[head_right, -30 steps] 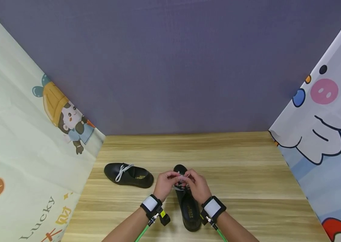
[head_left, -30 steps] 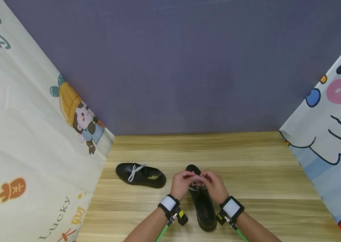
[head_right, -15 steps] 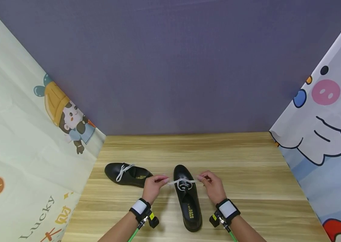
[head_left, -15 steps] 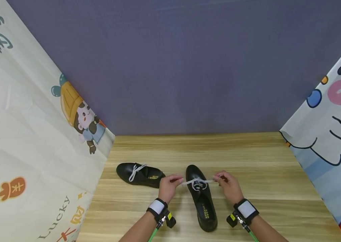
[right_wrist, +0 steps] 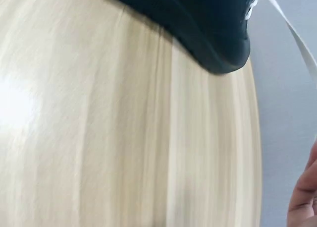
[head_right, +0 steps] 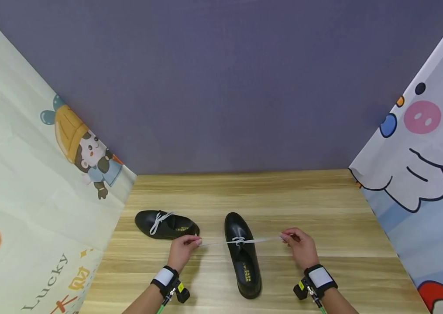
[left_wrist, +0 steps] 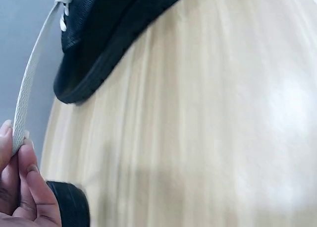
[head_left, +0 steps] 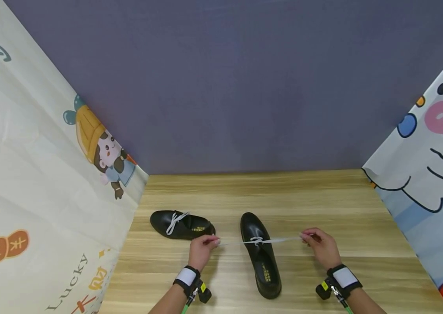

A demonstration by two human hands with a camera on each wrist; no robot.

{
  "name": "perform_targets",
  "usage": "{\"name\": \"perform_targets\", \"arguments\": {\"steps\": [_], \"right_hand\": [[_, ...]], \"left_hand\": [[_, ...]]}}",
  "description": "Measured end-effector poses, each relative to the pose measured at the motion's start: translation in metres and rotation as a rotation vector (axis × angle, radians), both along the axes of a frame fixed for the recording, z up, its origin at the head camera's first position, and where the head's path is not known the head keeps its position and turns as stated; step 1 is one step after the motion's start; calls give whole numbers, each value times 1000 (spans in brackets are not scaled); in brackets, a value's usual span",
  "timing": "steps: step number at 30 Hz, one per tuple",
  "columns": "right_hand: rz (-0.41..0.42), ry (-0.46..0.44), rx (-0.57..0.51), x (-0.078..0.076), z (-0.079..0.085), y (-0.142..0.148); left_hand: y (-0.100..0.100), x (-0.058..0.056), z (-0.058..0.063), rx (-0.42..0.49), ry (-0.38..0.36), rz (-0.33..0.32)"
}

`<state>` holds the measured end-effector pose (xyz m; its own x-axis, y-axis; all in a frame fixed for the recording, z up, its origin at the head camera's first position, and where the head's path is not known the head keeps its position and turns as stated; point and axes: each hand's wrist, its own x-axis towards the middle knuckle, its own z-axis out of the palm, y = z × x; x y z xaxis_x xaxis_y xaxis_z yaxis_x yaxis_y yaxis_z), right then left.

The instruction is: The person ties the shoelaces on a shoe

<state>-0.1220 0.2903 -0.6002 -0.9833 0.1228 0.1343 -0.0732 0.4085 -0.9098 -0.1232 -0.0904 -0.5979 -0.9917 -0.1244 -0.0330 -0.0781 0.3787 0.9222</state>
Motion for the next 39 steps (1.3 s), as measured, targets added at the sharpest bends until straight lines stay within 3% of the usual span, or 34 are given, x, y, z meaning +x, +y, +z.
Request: {"name": "perform_targets", "arguments": {"steps": [9, 25, 30, 36, 39], "right_hand": [[-17, 135, 182, 4, -5, 16], [-19, 31, 221, 4, -6, 21], [10, 26, 254, 8, -8, 19], [85, 138, 283, 2, -9, 14], [98, 197, 302, -1, -8, 12]], "left_hand": [[-24, 6, -12, -174, 105, 63], [-36, 11, -17, -194, 81, 73], [-34, 19, -20, -167, 78, -28], [-31, 20, -17, -55, 23, -165], [-31, 18, -16, -103, 13, -176]]}}
